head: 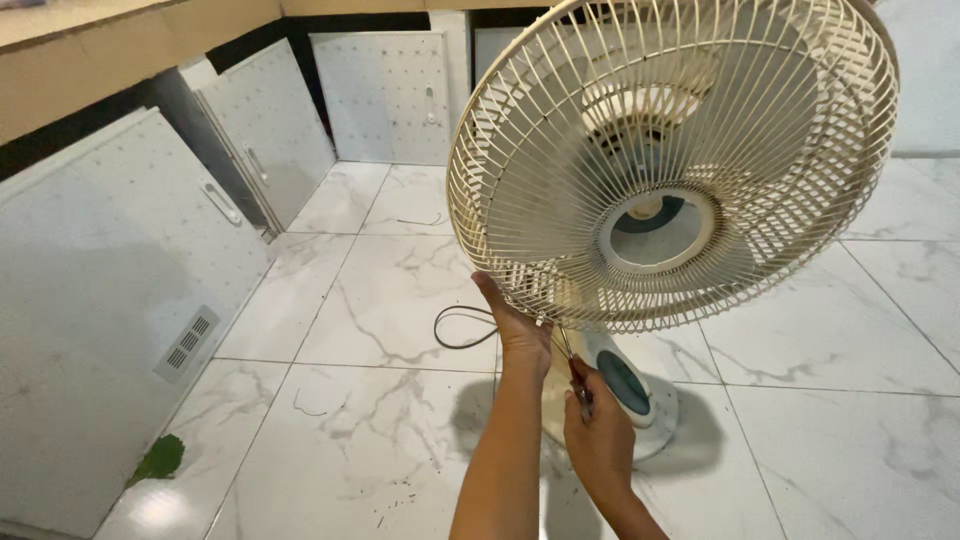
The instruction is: The person disassembles a standing fan by first removing the front grille with a screwdriver, then unscrewing the central nut to remove the fan blades, and finally detaching the rear grille. The parts are placed on the floor.
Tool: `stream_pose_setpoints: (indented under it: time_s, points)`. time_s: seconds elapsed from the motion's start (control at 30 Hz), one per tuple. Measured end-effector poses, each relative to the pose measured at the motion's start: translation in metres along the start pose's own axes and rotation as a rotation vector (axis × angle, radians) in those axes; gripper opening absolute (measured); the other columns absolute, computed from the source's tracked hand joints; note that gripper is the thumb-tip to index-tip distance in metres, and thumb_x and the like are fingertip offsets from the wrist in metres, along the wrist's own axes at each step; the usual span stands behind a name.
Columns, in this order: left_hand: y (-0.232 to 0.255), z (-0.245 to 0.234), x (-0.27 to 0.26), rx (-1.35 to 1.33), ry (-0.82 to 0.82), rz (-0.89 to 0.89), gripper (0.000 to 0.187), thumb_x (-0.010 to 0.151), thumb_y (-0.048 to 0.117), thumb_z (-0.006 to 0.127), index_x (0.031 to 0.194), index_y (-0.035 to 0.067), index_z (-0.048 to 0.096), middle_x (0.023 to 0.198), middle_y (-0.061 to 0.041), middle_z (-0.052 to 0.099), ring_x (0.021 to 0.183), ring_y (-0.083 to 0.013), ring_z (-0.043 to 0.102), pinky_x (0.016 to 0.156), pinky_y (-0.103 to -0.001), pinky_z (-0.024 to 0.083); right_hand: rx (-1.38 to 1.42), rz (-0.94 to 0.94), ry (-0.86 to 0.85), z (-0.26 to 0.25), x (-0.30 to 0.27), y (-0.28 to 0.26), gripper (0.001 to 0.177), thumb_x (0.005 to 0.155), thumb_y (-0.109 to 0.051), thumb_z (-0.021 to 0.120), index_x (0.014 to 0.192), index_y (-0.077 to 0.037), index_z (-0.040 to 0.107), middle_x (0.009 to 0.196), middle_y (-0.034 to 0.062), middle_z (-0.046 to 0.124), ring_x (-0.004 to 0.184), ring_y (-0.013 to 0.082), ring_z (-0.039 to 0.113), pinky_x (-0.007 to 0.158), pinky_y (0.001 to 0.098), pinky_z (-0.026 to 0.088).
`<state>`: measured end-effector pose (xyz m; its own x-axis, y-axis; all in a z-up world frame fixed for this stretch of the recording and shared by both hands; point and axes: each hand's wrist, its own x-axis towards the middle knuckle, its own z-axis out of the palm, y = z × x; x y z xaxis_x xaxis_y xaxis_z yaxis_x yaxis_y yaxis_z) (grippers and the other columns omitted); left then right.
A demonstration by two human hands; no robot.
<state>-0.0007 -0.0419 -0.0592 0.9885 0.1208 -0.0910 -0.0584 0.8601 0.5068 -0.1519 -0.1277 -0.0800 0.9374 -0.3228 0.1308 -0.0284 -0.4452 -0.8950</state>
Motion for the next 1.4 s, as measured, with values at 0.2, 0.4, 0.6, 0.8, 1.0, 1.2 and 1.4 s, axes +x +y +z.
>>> stream_pose_setpoints:
  time_s: [0.2, 0.4, 0.6, 0.8, 1.0, 1.2, 1.4]
  points:
    - [-0.004, 0.002, 0.001, -0.020, -0.025, 0.029, 0.125, 0.061, 0.096, 0.051, 0.160, 0.022, 0.031, 0.165, -0.006, 0.037, 0.148, -0.0304, 0.035, 0.118, -0.052, 0.029, 0.082, 0.017, 0.021, 0.024, 0.003, 0.005, 0.047, 0.090, -0.007, 0.064, 0.136, -0.010, 0.058, 0.121, 0.0130, 0.072, 0.111, 0.0269, 0.070, 0.094, 0.0367, 0.051]
    - [-0.002, 0.001, -0.001, 0.105, 0.006, 0.001, 0.128, 0.055, 0.093, 0.056, 0.159, 0.024, 0.027, 0.163, -0.005, 0.038, 0.148, -0.0306, 0.035, 0.118, -0.054, 0.029, 0.115, 0.070, 0.115, 0.036, 0.001, -0.013, 0.043, 0.089, -0.010, 0.064, 0.133, -0.012, 0.062, 0.114, 0.0134, 0.075, 0.105, 0.0289, 0.073, 0.092, 0.0388, 0.053]
    - [0.007, -0.006, -0.001, 0.228, -0.005, -0.022, 0.133, 0.055, 0.096, 0.054, 0.162, 0.025, 0.020, 0.165, -0.007, 0.031, 0.149, -0.0322, 0.031, 0.119, -0.053, 0.026, -0.258, 0.002, 0.020, -0.011, 0.018, -0.036, 0.039, 0.089, -0.013, 0.067, 0.128, -0.018, 0.071, 0.107, 0.0146, 0.076, 0.100, 0.0340, 0.073, 0.087, 0.0425, 0.057]
    - [0.006, -0.010, 0.000, 0.229, -0.023, -0.006, 0.133, 0.055, 0.095, 0.054, 0.162, 0.026, 0.018, 0.166, -0.007, 0.030, 0.150, -0.0324, 0.031, 0.120, -0.052, 0.025, -0.304, -0.047, -0.027, -0.017, 0.038, -0.042, 0.037, 0.085, -0.011, 0.068, 0.122, -0.014, 0.071, 0.110, 0.0138, 0.076, 0.101, 0.0339, 0.072, 0.088, 0.0438, 0.055]
    - [0.003, -0.014, 0.006, 0.241, -0.012, -0.020, 0.134, 0.056, 0.097, 0.052, 0.163, 0.025, 0.016, 0.167, -0.007, 0.027, 0.151, -0.0312, 0.028, 0.120, -0.051, 0.023, -0.090, -0.103, 0.097, 0.012, 0.021, -0.036, 0.036, 0.085, -0.012, 0.069, 0.121, -0.009, 0.070, 0.108, 0.0188, 0.075, 0.100, 0.0380, 0.070, 0.087, 0.0437, 0.056]
    - [0.009, -0.013, 0.010, 0.221, 0.008, -0.080, 0.134, 0.053, 0.097, 0.051, 0.161, 0.026, 0.019, 0.165, -0.005, 0.033, 0.149, -0.0307, 0.033, 0.118, -0.050, 0.026, -0.271, -0.046, -0.102, -0.022, 0.064, -0.036, 0.035, 0.086, -0.018, 0.069, 0.121, -0.013, 0.073, 0.103, 0.0172, 0.077, 0.096, 0.0355, 0.073, 0.084, 0.0432, 0.057]
    - [0.011, -0.008, 0.001, 0.152, -0.025, -0.059, 0.135, 0.054, 0.096, 0.055, 0.162, 0.024, 0.020, 0.165, -0.009, 0.032, 0.147, -0.0318, 0.035, 0.117, -0.051, 0.033, -0.058, 0.019, -0.095, 0.042, -0.001, -0.010, 0.066, 0.095, -0.006, 0.054, 0.157, -0.018, 0.035, 0.121, 0.0226, 0.062, 0.108, 0.0371, 0.065, 0.091, 0.0446, 0.052]
